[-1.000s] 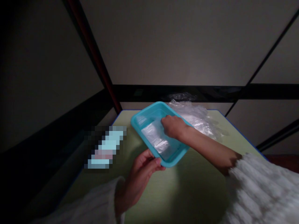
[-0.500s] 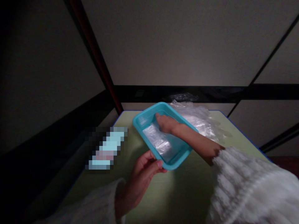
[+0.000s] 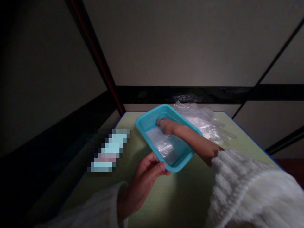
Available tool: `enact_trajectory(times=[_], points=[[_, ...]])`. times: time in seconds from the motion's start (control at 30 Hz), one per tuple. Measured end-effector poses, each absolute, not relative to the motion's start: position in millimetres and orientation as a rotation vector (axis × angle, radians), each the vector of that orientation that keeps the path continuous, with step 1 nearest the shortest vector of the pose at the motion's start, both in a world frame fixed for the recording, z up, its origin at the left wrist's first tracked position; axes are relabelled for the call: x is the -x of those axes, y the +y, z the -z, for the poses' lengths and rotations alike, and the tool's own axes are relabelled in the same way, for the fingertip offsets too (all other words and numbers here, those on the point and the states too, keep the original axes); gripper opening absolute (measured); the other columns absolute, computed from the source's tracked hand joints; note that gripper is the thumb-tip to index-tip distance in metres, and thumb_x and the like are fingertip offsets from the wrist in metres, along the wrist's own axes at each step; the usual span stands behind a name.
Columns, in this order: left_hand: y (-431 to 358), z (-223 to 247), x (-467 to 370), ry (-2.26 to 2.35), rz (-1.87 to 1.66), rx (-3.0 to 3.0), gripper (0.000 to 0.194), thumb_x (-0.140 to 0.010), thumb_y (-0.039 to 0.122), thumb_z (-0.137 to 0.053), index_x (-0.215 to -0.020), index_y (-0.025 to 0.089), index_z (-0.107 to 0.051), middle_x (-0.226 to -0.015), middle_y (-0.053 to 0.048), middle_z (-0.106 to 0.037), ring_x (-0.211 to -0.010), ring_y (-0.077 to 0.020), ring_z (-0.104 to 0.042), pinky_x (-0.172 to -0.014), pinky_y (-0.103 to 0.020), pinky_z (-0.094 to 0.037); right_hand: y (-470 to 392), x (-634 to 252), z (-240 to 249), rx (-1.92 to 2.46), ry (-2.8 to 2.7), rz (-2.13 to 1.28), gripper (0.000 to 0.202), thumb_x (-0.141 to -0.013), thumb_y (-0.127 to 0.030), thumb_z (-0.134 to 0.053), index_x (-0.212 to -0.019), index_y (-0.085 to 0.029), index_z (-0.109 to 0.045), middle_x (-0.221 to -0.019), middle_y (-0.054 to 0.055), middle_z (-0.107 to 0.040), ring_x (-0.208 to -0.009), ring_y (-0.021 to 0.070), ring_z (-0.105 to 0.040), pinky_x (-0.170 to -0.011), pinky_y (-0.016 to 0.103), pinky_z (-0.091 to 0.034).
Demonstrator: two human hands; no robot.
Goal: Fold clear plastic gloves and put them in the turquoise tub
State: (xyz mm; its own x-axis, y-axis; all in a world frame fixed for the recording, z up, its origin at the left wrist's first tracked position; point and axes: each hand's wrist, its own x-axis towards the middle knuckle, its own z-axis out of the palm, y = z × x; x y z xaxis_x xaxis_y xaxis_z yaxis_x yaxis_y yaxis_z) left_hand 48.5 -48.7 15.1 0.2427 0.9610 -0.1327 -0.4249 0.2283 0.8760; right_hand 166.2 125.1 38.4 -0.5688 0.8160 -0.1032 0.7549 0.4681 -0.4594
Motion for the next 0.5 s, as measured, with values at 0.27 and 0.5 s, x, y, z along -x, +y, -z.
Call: enact_trajectory(times=[0.27,0.5], points=[[-46.4,-13.9,-46.1,0.814,-1.116,-0.855,0.019,-0.074,0.025,-0.067,-0.088,0.013,-0.063,-0.079,-0.004,-0.065,-0.071,-0.0139,-0.061,-0.070,-0.027,-0.048,123.0,-165.5,-43.0,1.348,-2.709,-0.641,0.029,-0.064,-0.003,-0.059,-0.089,-0.019,-0.059,-0.088,0.005,-0.060,-0.083,0.0209,-0.057,-0.074,0.028,-0.042],[-45.8,-14.7,-46.7,0.813,-1.132,-0.835,0.018,-0.073,0.025,-0.067,-0.086,0.013,-0.062,-0.079,-0.003,-0.065,-0.070,-0.0133,-0.061,-0.068,-0.026,-0.048,114.6,-179.6,-66.7,1.255,-2.756,-0.662,0.046,-0.061,0.003,-0.055,-0.101,-0.018,-0.063,-0.086,0.004,-0.060,-0.080,0.0205,-0.056,-0.077,0.031,-0.043]])
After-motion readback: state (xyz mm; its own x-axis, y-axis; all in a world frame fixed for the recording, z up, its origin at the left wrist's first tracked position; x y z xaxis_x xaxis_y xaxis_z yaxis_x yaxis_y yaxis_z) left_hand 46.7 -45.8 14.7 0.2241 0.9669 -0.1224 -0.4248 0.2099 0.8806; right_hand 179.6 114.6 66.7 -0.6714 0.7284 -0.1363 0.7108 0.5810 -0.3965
